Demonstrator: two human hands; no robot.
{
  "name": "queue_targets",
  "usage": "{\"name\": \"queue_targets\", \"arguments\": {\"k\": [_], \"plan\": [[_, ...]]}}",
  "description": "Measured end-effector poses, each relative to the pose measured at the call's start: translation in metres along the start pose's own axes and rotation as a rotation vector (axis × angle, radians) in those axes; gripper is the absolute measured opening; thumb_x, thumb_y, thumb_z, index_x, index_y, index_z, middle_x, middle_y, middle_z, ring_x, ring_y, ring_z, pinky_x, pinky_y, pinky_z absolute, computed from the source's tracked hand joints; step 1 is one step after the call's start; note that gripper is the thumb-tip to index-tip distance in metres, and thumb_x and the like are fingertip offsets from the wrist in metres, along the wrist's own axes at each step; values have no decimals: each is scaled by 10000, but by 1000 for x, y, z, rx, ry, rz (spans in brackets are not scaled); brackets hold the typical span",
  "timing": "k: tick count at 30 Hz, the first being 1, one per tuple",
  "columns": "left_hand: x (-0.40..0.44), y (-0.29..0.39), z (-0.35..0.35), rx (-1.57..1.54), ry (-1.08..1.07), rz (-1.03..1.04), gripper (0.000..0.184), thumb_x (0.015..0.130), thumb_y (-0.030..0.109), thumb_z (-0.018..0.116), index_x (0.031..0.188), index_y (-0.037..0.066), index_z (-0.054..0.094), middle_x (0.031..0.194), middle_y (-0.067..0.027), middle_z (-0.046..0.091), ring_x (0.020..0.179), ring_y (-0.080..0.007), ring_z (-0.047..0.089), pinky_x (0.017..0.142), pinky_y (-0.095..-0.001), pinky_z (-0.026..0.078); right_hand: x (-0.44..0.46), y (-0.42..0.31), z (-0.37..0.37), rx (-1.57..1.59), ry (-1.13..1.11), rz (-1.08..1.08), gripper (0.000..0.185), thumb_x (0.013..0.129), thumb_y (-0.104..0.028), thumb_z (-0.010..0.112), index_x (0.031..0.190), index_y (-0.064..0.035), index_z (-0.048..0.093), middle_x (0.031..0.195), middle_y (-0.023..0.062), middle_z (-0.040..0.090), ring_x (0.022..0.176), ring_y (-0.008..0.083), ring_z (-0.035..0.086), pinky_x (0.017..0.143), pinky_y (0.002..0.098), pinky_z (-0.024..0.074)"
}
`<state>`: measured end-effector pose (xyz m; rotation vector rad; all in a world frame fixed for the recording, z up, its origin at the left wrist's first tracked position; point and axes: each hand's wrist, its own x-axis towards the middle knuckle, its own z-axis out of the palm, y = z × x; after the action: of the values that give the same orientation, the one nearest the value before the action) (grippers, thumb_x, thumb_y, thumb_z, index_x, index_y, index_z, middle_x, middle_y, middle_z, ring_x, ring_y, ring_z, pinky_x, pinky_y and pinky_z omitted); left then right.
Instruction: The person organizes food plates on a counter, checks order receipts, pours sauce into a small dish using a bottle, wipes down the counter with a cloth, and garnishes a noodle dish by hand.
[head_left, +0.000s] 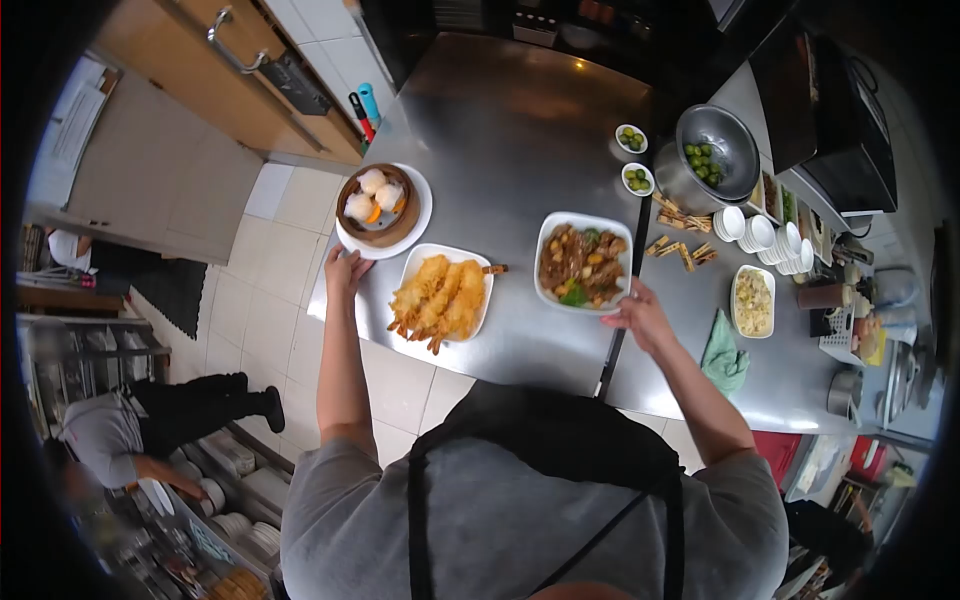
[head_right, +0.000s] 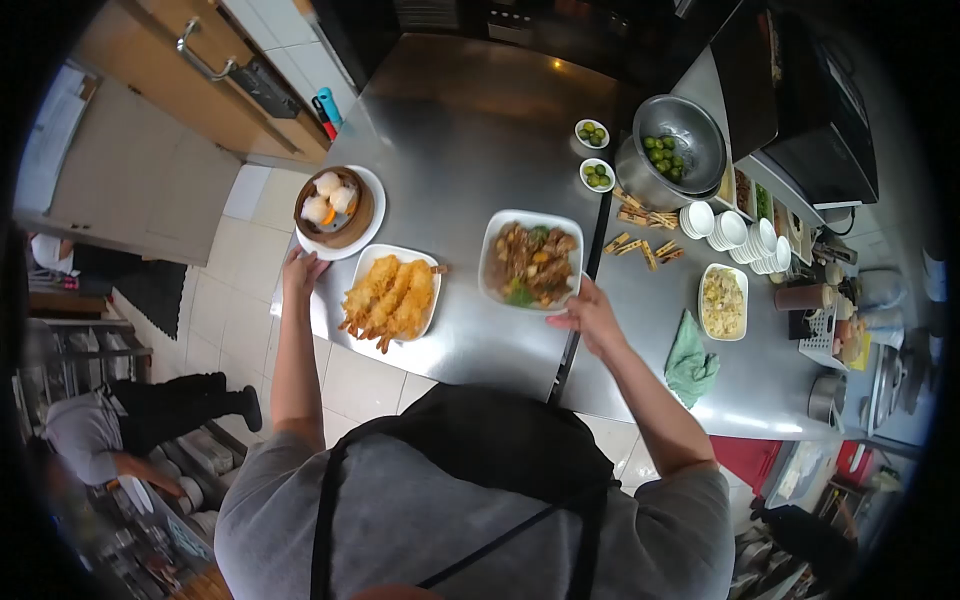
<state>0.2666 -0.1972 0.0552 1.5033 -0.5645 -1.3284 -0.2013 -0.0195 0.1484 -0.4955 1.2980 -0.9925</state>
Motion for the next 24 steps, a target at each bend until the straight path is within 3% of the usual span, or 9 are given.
{"name": "queue_targets", "arguments": {"k": [7,11,14,15,19,21,22,24], "plan": [[91,25,116,-40,-66,33,301,745,-99,429,1039,-49,387,899,-167,541,729,-252,603,622,-351,556,140,-46,19,86,116,-130,532,737,31,413,1233,58,223,995,206,519,741,295,610,658,315,547],[147,29,172,-113,-35,46,325,731,-109,458,1039,-62,366,894,-194,539,730,-285,605,569,-356,564,215,-58,57,178,214,-124,453,739,20,423,1175,36,304,1016,172,504,816,285,595,671,321,544],[189,27,201,-171,-82,72,288,748,-94,461,1021,-72,371,919,-193,529,731,-291,602,562,-357,567,275,-70,69,109,119,-178,400,740,14,423,1135,22,363,1041,151,495,887,273,567,702,346,539],[173,42,217,-168,8,70,275,747,-97,458,1011,-74,386,904,-188,534,738,-284,602,567,-355,566,296,-73,73,88,113,-174,383,740,12,421,1121,18,378,1043,145,496,899,269,561,710,353,537],[196,50,231,-213,-96,33,185,790,-26,449,973,-49,455,919,-155,545,731,-243,592,589,-321,546,347,-100,98,45,93,-127,364,769,-50,465,1121,2,388,1067,146,497,851,284,571,689,357,542],[200,58,221,-146,-164,-25,227,799,2,450,1020,-43,473,927,-140,559,789,-243,580,662,-344,520,358,-112,108,47,47,-112,327,758,41,380,1083,72,363,978,200,529,820,295,593,680,327,549],[188,68,213,-104,-176,-26,262,820,47,440,1071,-29,455,956,-135,560,833,-251,575,706,-358,510,416,-92,85,-299,-70,-302,305,783,13,391,1083,68,374,973,192,536,823,282,593,689,323,545],[155,80,184,-51,-165,-44,299,841,91,429,1121,-14,436,986,-129,560,877,-260,570,750,-373,499,477,-61,52,-618,-137,-612,265,799,-142,490,1006,21,467,872,138,572,710,240,592,616,323,501]]}}
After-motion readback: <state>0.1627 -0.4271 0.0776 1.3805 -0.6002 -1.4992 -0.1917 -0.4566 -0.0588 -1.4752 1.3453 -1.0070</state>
